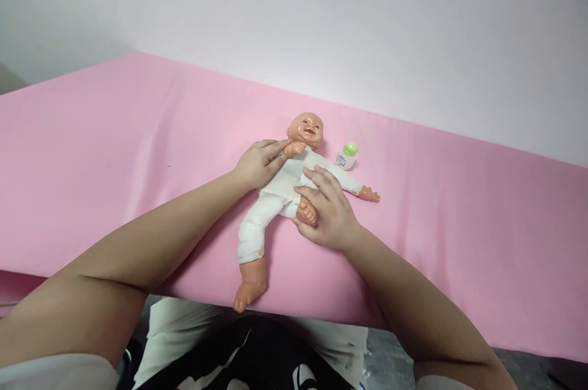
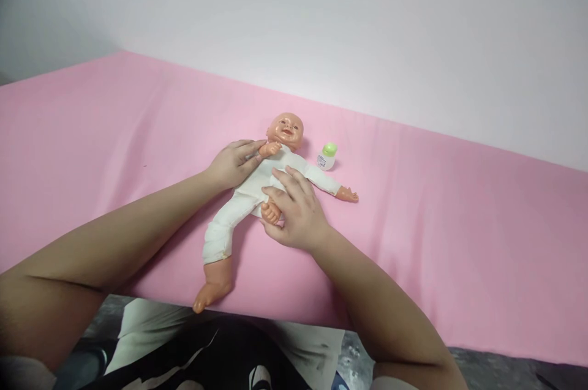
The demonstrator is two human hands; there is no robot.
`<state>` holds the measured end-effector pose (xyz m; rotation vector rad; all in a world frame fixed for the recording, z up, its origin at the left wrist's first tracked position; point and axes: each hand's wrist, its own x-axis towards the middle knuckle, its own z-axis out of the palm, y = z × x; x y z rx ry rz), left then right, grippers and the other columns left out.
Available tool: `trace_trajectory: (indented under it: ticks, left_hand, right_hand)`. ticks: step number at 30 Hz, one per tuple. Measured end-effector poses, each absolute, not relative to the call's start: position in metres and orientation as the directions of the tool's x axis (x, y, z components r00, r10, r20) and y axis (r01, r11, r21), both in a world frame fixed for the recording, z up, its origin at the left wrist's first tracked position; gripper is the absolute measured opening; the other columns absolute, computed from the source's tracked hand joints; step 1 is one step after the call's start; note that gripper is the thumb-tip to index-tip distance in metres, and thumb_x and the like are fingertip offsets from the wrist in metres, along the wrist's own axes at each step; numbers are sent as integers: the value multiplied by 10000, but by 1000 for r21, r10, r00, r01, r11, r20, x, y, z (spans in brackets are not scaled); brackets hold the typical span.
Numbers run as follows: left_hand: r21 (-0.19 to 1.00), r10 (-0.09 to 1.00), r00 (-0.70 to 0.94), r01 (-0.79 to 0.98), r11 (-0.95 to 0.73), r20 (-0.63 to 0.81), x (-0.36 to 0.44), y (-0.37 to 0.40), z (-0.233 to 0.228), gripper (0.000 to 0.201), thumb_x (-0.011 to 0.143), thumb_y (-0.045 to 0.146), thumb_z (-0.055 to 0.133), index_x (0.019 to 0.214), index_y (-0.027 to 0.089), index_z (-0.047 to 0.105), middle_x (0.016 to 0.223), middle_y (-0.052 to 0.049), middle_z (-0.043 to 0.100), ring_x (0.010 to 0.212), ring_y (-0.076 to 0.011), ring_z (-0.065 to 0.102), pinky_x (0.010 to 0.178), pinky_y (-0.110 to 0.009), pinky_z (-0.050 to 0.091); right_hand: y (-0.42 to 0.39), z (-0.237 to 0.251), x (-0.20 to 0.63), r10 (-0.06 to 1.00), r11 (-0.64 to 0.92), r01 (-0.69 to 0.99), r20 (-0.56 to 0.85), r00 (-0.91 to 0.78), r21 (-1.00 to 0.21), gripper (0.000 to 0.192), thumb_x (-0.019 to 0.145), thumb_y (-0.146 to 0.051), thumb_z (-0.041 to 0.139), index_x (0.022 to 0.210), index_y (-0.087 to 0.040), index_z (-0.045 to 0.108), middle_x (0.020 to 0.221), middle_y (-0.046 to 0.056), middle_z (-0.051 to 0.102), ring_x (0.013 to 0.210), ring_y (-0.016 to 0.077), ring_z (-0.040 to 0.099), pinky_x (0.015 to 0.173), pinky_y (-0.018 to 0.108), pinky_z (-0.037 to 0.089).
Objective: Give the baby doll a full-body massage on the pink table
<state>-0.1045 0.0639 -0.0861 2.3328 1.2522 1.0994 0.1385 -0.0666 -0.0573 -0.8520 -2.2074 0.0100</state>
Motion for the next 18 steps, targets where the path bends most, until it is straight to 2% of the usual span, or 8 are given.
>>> trace_trajectory:
  ticks: [3, 6, 9, 12, 15, 18]
  left_hand:
    - [676, 861, 208, 546, -495, 463, -108, 69, -88, 536, 1037, 553, 556, 1486, 286, 678, 1303, -78, 774, 1194, -296, 691, 1115, -436, 507]
    - [842, 924, 0, 411, -349, 383, -115, 80, -94, 520, 1021, 573, 579, 1421, 262, 697, 1129, -61, 789, 1000, -255, 717, 952, -385, 558]
    - [952, 947, -215, 242, -186, 239, -124, 97, -100, 358, 965, 543, 654, 1138, 241, 739, 938, -53, 743, 827, -223, 677, 793, -354, 556]
    - [997, 942, -327, 21, -70, 73, -130, 109, -101, 285, 906, 487, 714, 823, 234, 611, 762, -30, 626, 710, -197, 607, 704, -342, 545]
    - [994, 943, -332, -101, -44, 8, -131, 113, -99, 285, 882, 418, 731, 761, 234, 550, 739, -22, 580, 699, -188, 592, 707, -351, 554]
    - [996, 945, -327, -72, -56, 29, -130, 112, -99, 274, 900, 402, 709, 755, 231, 552, 726, -16, 561, 666, -177, 565, 697, -353, 542]
  right_hand:
    - [-80, -49, 133, 516, 831, 508, 657, -549, -228, 466, 820, -398, 792, 1250, -246, 695, 1458, 142, 668, 1463, 410, 522, 1189, 623, 451]
    - [-93, -46, 125, 481, 875, 384, 610, -630, -293, 433, 772, -491, 810, 1131, -265, 719, 1290, 97, 755, 1314, 369, 623, 1112, 558, 489]
    - [-101, -50, 115, 460, 875, 280, 500, -734, -395, 285, 751, -424, 770, 971, -256, 700, 1049, 51, 781, 1064, 283, 688, 974, 464, 521]
    - [-105, -57, 109, 448, 866, 285, 384, -807, -411, 198, 748, -389, 740, 850, -241, 658, 876, 18, 729, 894, 230, 645, 881, 419, 496]
    - [-107, -59, 106, 434, 870, 300, 316, -844, -392, 187, 778, -384, 731, 870, -232, 672, 850, 11, 715, 887, 221, 616, 882, 412, 457]
    - [-110, -59, 105, 406, 884, 300, 275, -871, -358, 170, 837, -386, 722, 902, -234, 686, 871, 16, 736, 941, 236, 606, 865, 422, 405]
